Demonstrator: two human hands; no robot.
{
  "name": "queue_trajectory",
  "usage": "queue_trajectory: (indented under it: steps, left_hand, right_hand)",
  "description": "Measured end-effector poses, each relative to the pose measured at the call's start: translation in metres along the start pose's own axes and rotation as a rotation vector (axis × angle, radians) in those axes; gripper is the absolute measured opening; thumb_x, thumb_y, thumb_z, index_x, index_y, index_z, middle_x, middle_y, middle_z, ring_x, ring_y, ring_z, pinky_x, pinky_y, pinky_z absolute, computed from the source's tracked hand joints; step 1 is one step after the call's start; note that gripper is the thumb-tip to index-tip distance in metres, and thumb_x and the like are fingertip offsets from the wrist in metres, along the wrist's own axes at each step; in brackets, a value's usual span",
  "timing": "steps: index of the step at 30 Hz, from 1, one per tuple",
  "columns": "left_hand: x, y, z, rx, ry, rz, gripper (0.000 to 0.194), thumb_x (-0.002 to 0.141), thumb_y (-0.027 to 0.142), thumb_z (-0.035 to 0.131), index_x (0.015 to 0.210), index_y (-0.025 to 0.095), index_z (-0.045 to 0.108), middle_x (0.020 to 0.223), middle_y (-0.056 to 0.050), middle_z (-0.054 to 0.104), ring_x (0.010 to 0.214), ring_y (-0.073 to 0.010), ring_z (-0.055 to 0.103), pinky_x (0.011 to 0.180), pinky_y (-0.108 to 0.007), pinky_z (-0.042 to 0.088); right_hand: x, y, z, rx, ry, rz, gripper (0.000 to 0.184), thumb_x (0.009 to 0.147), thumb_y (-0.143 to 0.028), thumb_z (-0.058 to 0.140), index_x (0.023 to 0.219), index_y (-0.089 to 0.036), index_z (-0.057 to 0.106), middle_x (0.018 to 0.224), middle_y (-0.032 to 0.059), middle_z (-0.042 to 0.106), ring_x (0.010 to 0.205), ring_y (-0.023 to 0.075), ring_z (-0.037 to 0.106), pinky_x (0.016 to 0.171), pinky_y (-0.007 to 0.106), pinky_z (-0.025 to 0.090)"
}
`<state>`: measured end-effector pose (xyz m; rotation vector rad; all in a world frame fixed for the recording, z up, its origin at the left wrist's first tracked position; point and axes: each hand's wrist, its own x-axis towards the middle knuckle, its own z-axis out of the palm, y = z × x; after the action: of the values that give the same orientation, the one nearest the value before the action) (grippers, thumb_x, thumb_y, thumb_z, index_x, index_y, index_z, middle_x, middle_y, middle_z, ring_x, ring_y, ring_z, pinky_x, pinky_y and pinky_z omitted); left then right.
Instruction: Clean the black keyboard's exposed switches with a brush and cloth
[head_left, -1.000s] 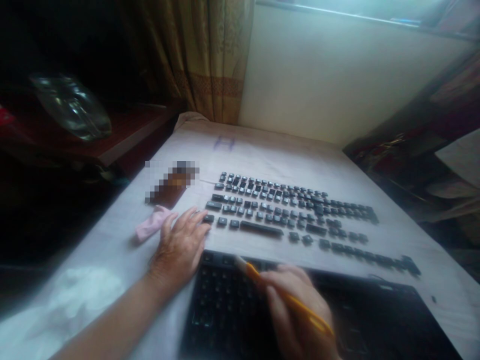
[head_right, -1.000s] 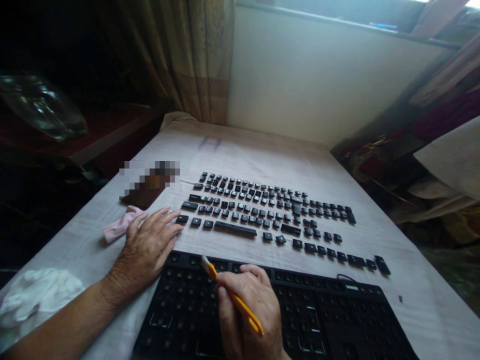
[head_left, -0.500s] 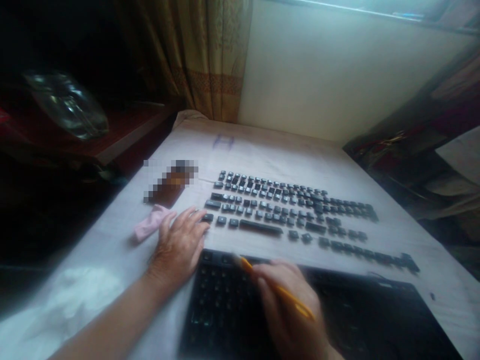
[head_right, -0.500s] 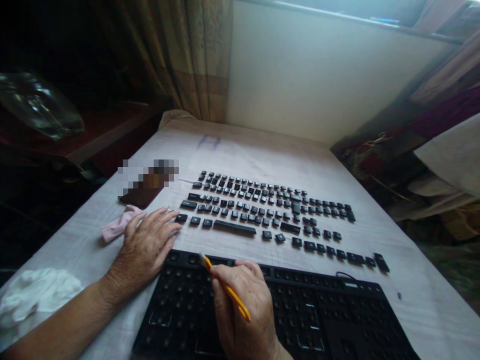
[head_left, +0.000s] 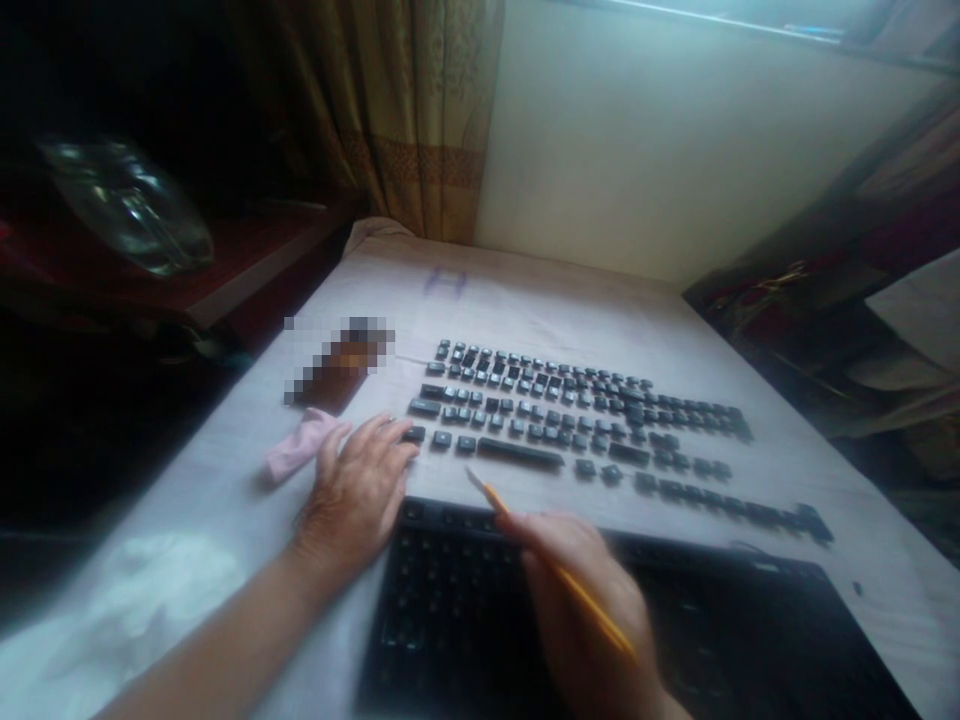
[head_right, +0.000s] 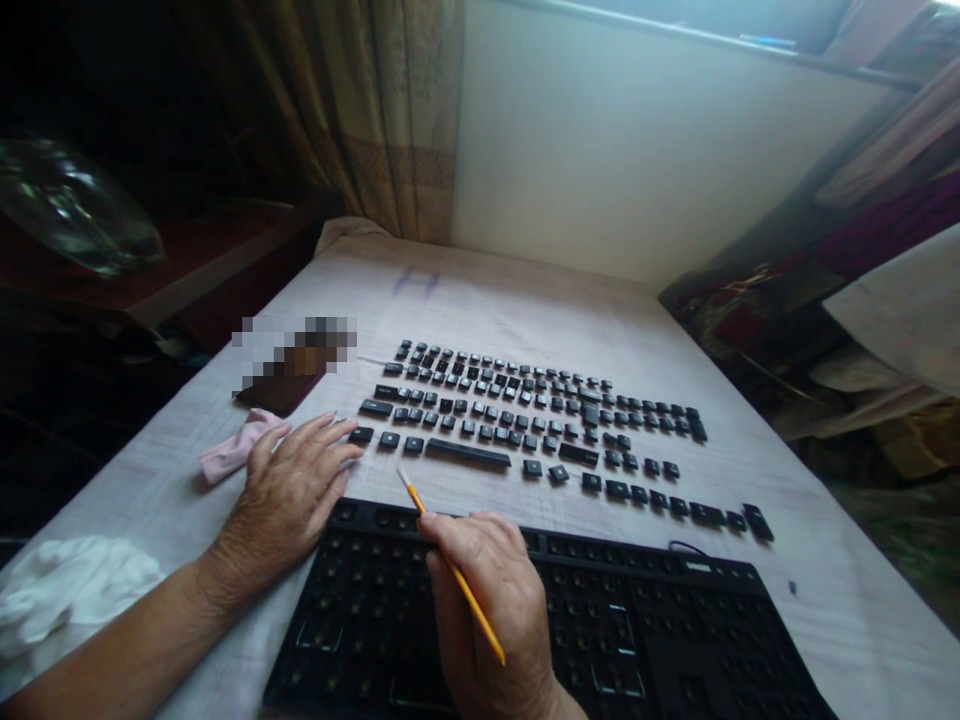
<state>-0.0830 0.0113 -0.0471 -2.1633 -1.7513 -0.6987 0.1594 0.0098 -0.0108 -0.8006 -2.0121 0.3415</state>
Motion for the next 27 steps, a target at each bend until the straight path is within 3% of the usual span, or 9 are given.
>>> queue_trajectory:
  steps: [4, 8, 13, 17, 21, 27]
  left_hand:
    - [0.0, 0.0, 0.0, -0.002, -0.008, -0.002, 0.025, 0.094, 0.014, 0.047, 0.113, 0.023, 0.061, 0.132, -0.004, 0.067, 0.131, -0.0279, 0.054, 0.113, -0.05, 0.028]
    - [-0.001, 0.0, 0.001, -0.006, -0.011, -0.009, 0.023, 0.095, 0.015, 0.047, 0.112, 0.024, 0.061, 0.133, -0.004, 0.067, 0.132, -0.0273, 0.054, 0.114, -0.05, 0.028]
    - [-0.002, 0.0, 0.0, -0.011, -0.015, -0.018, 0.023, 0.094, 0.016, 0.049, 0.112, 0.024, 0.061, 0.133, -0.004, 0.067, 0.132, -0.0261, 0.054, 0.116, -0.049, 0.028]
    - [-0.001, 0.0, 0.0, -0.007, -0.02, -0.018, 0.024, 0.094, 0.015, 0.048, 0.112, 0.023, 0.062, 0.133, -0.005, 0.067, 0.131, -0.0262, 0.054, 0.117, -0.049, 0.028]
    - [-0.002, 0.0, 0.001, -0.006, -0.03, -0.025, 0.024, 0.095, 0.015, 0.047, 0.113, 0.023, 0.062, 0.133, -0.004, 0.066, 0.132, -0.0263, 0.053, 0.116, -0.049, 0.027]
    - [-0.002, 0.0, 0.001, -0.008, -0.035, -0.025, 0.025, 0.095, 0.015, 0.047, 0.113, 0.023, 0.062, 0.134, -0.004, 0.066, 0.133, -0.0265, 0.053, 0.116, -0.05, 0.028]
  right_hand:
    - [0.004, -0.009, -0.01, 0.059, -0.061, 0.073, 0.03, 0.093, -0.005, 0.054, 0.118, -0.019, 0.065, 0.1, 0.0051, 0.08, 0.09, 0.0174, 0.076, 0.084, 0.031, 0.059]
    - [0.006, -0.015, -0.015, 0.116, -0.011, 0.129, 0.027, 0.095, -0.008, 0.052, 0.116, -0.02, 0.065, 0.094, 0.0035, 0.079, 0.086, 0.0169, 0.075, 0.079, 0.03, 0.059]
    - [0.008, -0.009, -0.006, -0.054, 0.0, -0.009, 0.016, 0.093, -0.008, 0.057, 0.102, -0.018, 0.065, 0.085, 0.0038, 0.079, 0.073, 0.0172, 0.076, 0.072, 0.03, 0.058]
    - [0.006, -0.004, 0.002, -0.083, -0.028, -0.072, 0.013, 0.095, -0.011, 0.055, 0.102, -0.017, 0.065, 0.082, 0.0035, 0.079, 0.069, 0.0171, 0.076, 0.072, 0.031, 0.057]
    - [0.006, -0.003, 0.006, -0.062, -0.046, -0.113, 0.014, 0.094, -0.009, 0.056, 0.103, -0.016, 0.064, 0.08, 0.0027, 0.079, 0.064, 0.0148, 0.075, 0.075, 0.033, 0.055]
    - [0.008, -0.002, 0.006, -0.051, -0.043, -0.148, 0.024, 0.093, -0.002, 0.054, 0.108, -0.018, 0.064, 0.085, 0.0037, 0.082, 0.071, 0.0155, 0.078, 0.078, 0.032, 0.056]
